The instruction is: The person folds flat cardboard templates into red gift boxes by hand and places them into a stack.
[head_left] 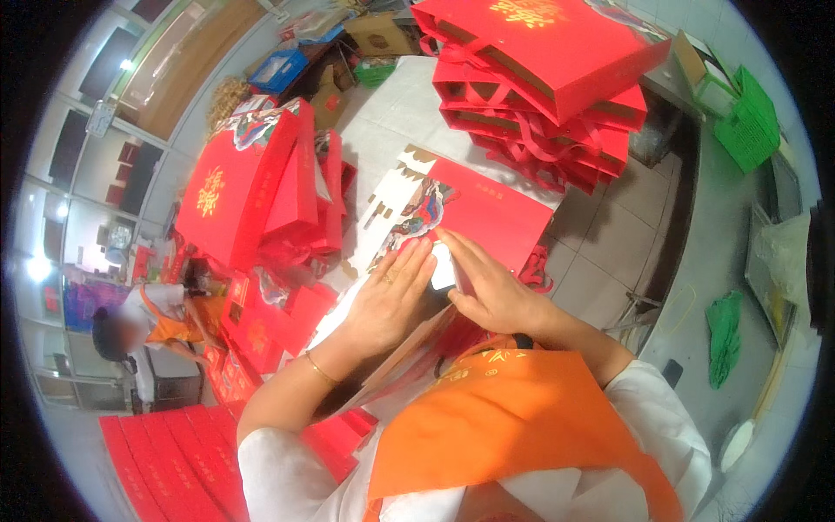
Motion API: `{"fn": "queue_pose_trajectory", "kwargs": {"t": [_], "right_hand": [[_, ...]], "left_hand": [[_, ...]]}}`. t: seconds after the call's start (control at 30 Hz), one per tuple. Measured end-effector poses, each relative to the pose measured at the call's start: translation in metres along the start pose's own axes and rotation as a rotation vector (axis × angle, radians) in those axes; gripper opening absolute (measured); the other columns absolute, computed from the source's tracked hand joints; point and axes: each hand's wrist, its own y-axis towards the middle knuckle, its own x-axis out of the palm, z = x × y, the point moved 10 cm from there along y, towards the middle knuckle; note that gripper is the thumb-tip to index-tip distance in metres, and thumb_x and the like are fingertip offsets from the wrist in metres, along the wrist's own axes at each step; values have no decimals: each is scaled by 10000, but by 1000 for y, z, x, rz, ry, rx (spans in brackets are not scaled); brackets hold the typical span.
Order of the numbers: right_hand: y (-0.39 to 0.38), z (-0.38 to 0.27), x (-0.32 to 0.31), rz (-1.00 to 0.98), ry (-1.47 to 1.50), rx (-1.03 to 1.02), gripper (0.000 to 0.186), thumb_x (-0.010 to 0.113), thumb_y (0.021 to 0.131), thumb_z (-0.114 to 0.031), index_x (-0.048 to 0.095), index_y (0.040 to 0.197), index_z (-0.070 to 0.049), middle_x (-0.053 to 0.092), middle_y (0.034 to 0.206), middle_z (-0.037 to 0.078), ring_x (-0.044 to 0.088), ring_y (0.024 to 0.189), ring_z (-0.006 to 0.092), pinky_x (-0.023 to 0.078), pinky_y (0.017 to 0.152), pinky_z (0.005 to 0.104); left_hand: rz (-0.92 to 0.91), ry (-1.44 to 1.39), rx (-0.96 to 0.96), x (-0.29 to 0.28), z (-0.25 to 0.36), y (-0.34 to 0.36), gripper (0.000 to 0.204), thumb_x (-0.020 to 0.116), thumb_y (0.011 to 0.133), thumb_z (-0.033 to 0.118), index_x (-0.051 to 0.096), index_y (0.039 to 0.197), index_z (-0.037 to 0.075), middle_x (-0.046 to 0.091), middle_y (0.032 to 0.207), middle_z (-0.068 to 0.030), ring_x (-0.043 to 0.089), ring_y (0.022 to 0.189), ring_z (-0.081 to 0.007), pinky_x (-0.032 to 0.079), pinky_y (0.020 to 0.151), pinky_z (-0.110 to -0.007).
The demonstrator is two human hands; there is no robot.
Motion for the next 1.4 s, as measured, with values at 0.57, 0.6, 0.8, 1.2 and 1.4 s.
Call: {"fn": "queue_pose_trajectory", "kwargs": {"t": [0.57,0.6,0.8,1.2,1.4], "right_hand": [[10,0,2,-149,71,44,749,659,795,-83,380,1487,-26,434,1453,243,437,1364,406,354,1147,443],[11,-1,2,-156,85,43,746,625,788,-62,379,1490,-15,440,1459,240,433,1374,402,346,1153,442],[12,5,5,-220,133,-45,762,572,767,-56,377,1502,2,450,1468,248,431,1386,396,337,1157,428],[20,26,27,-433,797,202,656,609,967,-283,386,1528,-28,453,1511,152,407,1419,245,320,1162,380],[40,30,40,-521,401,284,456,596,971,-143,543,1402,-5,616,1308,94,560,1243,179,428,1073,338]], "left_hand": [[-71,-1306,-592,35,-71,-75,524,383,1091,359,449,1496,34,528,1466,-173,471,1354,-254,316,1166,-367],[-80,-1274,-571,31,-68,-75,540,383,1091,370,418,1517,40,516,1475,-182,468,1362,-265,311,1168,-369],[-227,-1041,-461,34,-45,-80,655,481,1065,340,237,1585,25,386,1566,-226,365,1459,-290,285,1176,-384],[-198,-947,-463,28,-44,-77,592,548,1018,245,335,1547,86,591,1327,-272,595,1216,-401,471,1012,-437],[-228,-943,-487,21,-37,-63,567,553,1014,240,369,1516,52,587,1330,-275,586,1229,-404,473,1007,-445]]}}
